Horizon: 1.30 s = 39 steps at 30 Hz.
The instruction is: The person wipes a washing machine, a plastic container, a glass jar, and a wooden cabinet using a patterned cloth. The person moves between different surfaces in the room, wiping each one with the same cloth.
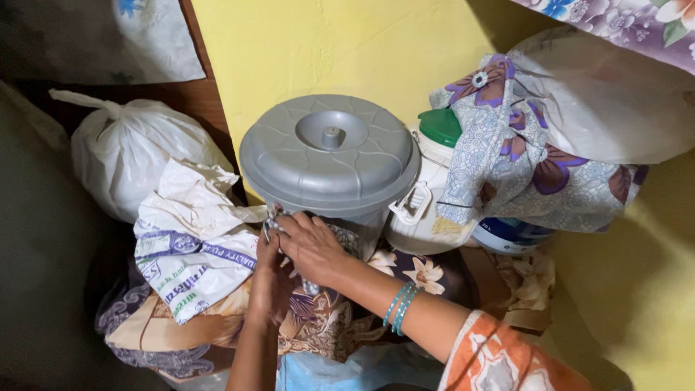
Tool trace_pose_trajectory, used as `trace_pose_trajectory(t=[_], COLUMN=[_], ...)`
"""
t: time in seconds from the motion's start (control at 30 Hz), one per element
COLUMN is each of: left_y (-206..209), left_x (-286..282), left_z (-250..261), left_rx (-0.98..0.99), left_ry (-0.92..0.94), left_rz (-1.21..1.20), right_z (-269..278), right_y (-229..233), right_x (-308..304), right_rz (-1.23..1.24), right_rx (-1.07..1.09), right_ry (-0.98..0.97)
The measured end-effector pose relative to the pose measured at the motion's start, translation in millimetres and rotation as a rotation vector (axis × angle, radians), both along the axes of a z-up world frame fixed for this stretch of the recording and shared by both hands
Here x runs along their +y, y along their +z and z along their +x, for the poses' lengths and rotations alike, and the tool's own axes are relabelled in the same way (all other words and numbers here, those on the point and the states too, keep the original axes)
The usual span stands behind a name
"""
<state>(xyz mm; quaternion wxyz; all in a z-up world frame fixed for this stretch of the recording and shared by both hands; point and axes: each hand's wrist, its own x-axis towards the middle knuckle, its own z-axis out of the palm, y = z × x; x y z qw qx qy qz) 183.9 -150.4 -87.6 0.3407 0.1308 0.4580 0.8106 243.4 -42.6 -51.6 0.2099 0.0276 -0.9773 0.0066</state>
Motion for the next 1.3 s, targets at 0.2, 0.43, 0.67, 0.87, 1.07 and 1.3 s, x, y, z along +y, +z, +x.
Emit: trace_pose_trajectory(t=[0.2, 0.43, 0.67, 0.87, 1.07, 1.3], left_y=[-17.5, -59.4, -67.5, -45.5, -55.9, -79.7], left_x=[-3.9, 9.8, 46.3, 94.9, 118.5, 111.1], left_z=[-1.4, -9.1, -12.7, 24.6, -1.8, -94.8], left_rx=[0.022, -0.022, 0.268, 0.557, 0.606, 0.724], left_ry=[0.007, 0.276, 0.798, 0.682, 0.634, 0.772], left_rz=[0.286, 0.057, -0.093, -0.214, -0.295, -0.259], right_z=[-4.5, 2.1, 9.2, -2.1, -11.5, -36.9], right_y=[8.6, 2.1, 29.8, 45.7, 39.9, 49.9], right_x=[1.9, 15.5, 48.2, 41.1, 42.2, 40.6], right_rz=[-0.343, -0.479, -0.108, 0.055, 0.075, 0.075], right_rx=[-0.188, -0.263, 0.294, 0.475, 0.400, 0.427], right_ry=[0.040, 0.160, 0.006, -0.004, -0.042, -0.043])
